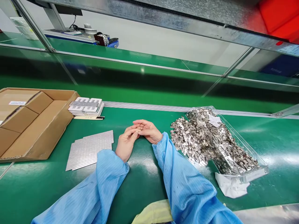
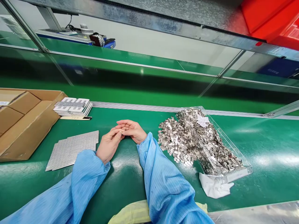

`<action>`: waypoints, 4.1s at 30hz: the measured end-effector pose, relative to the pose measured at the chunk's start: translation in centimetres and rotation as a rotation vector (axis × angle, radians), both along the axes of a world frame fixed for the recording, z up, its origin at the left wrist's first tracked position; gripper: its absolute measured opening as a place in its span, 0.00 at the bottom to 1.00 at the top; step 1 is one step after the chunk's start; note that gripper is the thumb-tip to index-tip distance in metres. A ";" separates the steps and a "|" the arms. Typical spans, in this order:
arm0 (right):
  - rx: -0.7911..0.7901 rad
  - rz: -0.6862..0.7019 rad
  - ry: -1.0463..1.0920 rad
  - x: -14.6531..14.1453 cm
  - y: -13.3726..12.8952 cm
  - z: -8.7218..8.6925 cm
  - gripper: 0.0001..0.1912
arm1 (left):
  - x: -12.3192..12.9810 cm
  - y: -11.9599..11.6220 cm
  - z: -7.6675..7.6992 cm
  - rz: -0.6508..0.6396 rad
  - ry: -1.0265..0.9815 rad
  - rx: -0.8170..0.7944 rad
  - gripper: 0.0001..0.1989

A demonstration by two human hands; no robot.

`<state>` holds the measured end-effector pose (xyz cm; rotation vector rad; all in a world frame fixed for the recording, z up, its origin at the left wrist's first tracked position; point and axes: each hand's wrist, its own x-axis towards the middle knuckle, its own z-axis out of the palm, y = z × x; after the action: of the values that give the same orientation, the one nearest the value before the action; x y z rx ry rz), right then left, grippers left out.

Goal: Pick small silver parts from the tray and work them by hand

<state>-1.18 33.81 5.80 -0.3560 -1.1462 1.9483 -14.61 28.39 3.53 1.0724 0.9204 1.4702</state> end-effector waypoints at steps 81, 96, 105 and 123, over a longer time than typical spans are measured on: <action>-0.009 -0.113 -0.102 -0.7 0.0 -0.3 0.24 | 0.8 -0.3 2.3 0.009 -0.284 -0.201 0.23; 0.003 -0.178 -0.204 -0.8 -0.2 0.2 0.24 | 0.8 -0.3 3.2 0.031 -0.382 -0.247 0.22; 0.022 -0.140 -0.221 -0.6 0.1 0.1 0.21 | 0.7 0.0 2.8 0.033 -0.376 -0.226 0.28; 0.018 -0.167 -0.279 -0.4 0.4 -0.3 0.21 | 0.9 0.0 3.2 0.079 -0.417 -0.272 0.33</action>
<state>-1.58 34.24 5.51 -0.7087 -1.2649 1.7791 -13.72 28.36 6.76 0.5093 0.8373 1.5065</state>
